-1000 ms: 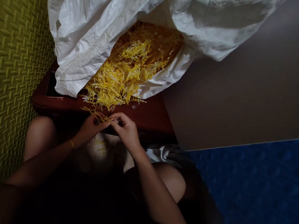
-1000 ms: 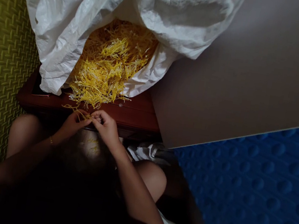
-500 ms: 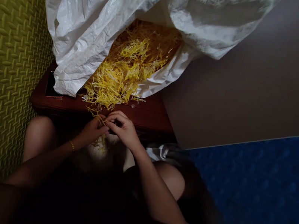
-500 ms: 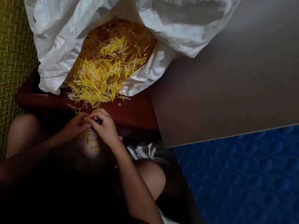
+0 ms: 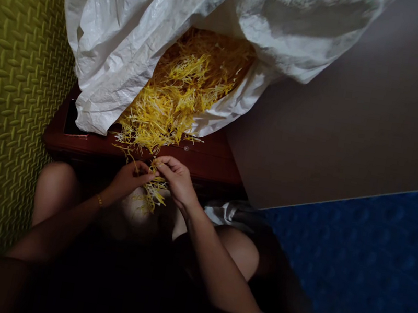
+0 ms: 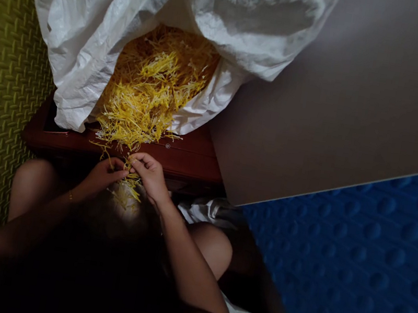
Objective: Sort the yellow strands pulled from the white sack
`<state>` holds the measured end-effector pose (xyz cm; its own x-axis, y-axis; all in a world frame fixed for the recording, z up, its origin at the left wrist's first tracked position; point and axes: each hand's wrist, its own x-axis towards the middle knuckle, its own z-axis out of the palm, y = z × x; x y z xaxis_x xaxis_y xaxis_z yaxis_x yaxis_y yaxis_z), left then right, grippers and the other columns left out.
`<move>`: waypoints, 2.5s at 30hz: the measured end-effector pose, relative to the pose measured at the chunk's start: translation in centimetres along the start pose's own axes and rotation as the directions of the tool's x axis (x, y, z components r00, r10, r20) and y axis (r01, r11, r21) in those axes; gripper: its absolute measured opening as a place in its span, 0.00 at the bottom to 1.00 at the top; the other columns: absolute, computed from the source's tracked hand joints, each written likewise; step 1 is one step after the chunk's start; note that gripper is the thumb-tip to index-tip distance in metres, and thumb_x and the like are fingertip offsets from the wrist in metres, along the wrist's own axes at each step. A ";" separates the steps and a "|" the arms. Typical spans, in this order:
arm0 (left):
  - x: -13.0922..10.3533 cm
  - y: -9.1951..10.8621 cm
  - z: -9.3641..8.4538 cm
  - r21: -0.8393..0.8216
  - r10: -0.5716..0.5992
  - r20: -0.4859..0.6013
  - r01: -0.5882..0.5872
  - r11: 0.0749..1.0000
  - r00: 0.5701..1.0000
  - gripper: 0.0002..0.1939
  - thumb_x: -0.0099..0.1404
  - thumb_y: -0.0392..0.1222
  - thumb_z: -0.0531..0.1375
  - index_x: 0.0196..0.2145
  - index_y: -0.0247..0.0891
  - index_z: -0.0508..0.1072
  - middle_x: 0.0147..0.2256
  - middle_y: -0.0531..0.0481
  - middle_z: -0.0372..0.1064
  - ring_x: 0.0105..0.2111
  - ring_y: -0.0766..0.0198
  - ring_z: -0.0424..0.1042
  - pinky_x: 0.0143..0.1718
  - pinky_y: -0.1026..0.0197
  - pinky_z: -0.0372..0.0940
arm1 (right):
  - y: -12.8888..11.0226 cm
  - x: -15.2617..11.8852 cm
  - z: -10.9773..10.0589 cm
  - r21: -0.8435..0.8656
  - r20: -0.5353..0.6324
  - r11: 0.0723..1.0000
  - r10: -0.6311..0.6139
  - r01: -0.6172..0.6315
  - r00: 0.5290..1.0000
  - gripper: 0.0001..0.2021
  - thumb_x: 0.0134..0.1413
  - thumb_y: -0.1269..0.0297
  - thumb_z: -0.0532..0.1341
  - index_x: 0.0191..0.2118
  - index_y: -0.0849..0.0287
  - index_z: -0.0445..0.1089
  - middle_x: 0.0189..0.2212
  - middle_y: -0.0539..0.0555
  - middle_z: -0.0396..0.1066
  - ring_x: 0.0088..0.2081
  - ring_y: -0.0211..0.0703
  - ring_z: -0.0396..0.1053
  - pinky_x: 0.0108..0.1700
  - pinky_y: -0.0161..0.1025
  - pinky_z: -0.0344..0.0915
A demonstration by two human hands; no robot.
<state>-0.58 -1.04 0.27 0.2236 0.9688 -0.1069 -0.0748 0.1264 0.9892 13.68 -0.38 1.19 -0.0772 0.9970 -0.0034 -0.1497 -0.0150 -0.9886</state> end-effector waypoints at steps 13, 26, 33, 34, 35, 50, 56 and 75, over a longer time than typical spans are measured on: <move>0.3 -0.8 -0.4 0.177 0.130 -0.042 -0.120 0.977 0.991 0.08 0.53 0.43 0.59 0.26 0.34 0.68 0.25 0.54 0.65 0.27 0.69 0.62 0.33 0.65 0.56 | -0.4 -0.4 0.4 -0.227 0.061 0.974 -0.014 0.027 0.998 0.12 0.41 0.58 0.64 0.32 0.59 0.69 0.23 0.45 0.63 0.23 0.32 0.56 0.27 0.32 0.54; 0.1 -0.1 0.0 0.031 0.121 0.049 -0.123 0.992 0.991 0.10 0.53 0.45 0.59 0.23 0.34 0.65 0.22 0.57 0.58 0.24 0.71 0.55 0.30 0.66 0.52 | -0.4 -0.4 0.5 -0.181 -0.126 0.980 -0.105 0.081 0.986 0.09 0.44 0.59 0.63 0.30 0.59 0.73 0.22 0.48 0.70 0.23 0.35 0.65 0.30 0.35 0.61; -0.3 1.1 0.7 -0.079 0.110 0.053 -0.106 0.991 0.992 0.15 0.51 0.48 0.60 0.20 0.35 0.62 0.21 0.57 0.56 0.24 0.72 0.54 0.30 0.67 0.52 | -0.4 -0.8 1.1 -0.105 -0.192 0.985 -0.154 0.136 0.969 0.07 0.48 0.62 0.60 0.30 0.58 0.72 0.27 0.49 0.72 0.24 0.35 0.67 0.32 0.35 0.63; -0.3 1.3 0.7 -0.089 0.109 0.052 -0.104 0.991 0.993 0.16 0.50 0.49 0.61 0.20 0.35 0.61 0.21 0.57 0.56 0.24 0.72 0.54 0.29 0.67 0.52 | -0.3 -0.8 1.2 -0.074 -0.197 0.987 -0.153 0.140 0.969 0.06 0.48 0.62 0.60 0.30 0.58 0.72 0.29 0.50 0.72 0.24 0.35 0.67 0.32 0.35 0.63; -0.3 1.4 0.8 -0.093 0.105 0.051 -0.100 0.991 0.993 0.16 0.50 0.49 0.61 0.20 0.35 0.61 0.20 0.57 0.55 0.24 0.72 0.54 0.29 0.67 0.51 | -0.2 -0.8 1.3 -0.048 -0.202 0.989 -0.148 0.141 0.968 0.06 0.48 0.62 0.60 0.30 0.58 0.71 0.30 0.50 0.73 0.24 0.35 0.67 0.31 0.35 0.63; -0.2 0.7 0.6 -0.196 0.020 0.153 0.010 0.981 0.988 0.18 0.52 0.52 0.61 0.21 0.35 0.60 0.20 0.58 0.52 0.20 0.75 0.52 0.24 0.69 0.49 | -0.3 -0.8 1.9 0.151 -0.256 0.988 -0.002 0.042 0.967 0.10 0.44 0.58 0.62 0.30 0.59 0.68 0.33 0.52 0.72 0.22 0.32 0.64 0.24 0.32 0.62; -1.1 1.2 0.2 -0.151 0.009 0.180 0.019 0.988 0.984 0.16 0.52 0.50 0.60 0.21 0.35 0.61 0.20 0.57 0.55 0.20 0.74 0.52 0.23 0.68 0.49 | -3.0 1.2 -5.0 0.021 -0.554 0.972 -0.184 0.235 0.812 0.10 0.44 0.56 0.59 0.26 0.57 0.63 0.24 0.46 0.67 0.18 0.28 0.61 0.21 0.29 0.61; -0.1 0.0 1.0 -0.035 -0.016 0.081 0.019 0.999 0.997 0.14 0.50 0.49 0.60 0.22 0.35 0.63 0.18 0.58 0.52 0.19 0.74 0.50 0.22 0.67 0.47 | -3.6 -1.5 -1.7 -0.659 0.116 0.722 -0.182 0.213 0.976 0.11 0.50 0.58 0.59 0.36 0.57 0.73 0.32 0.53 0.71 0.34 0.40 0.67 0.37 0.37 0.60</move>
<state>0.38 -1.33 0.37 0.3028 0.9462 -0.1142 -0.1042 0.1520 0.9829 16.06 -1.74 4.50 -0.1620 0.9674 0.1944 0.5246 0.2513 -0.8134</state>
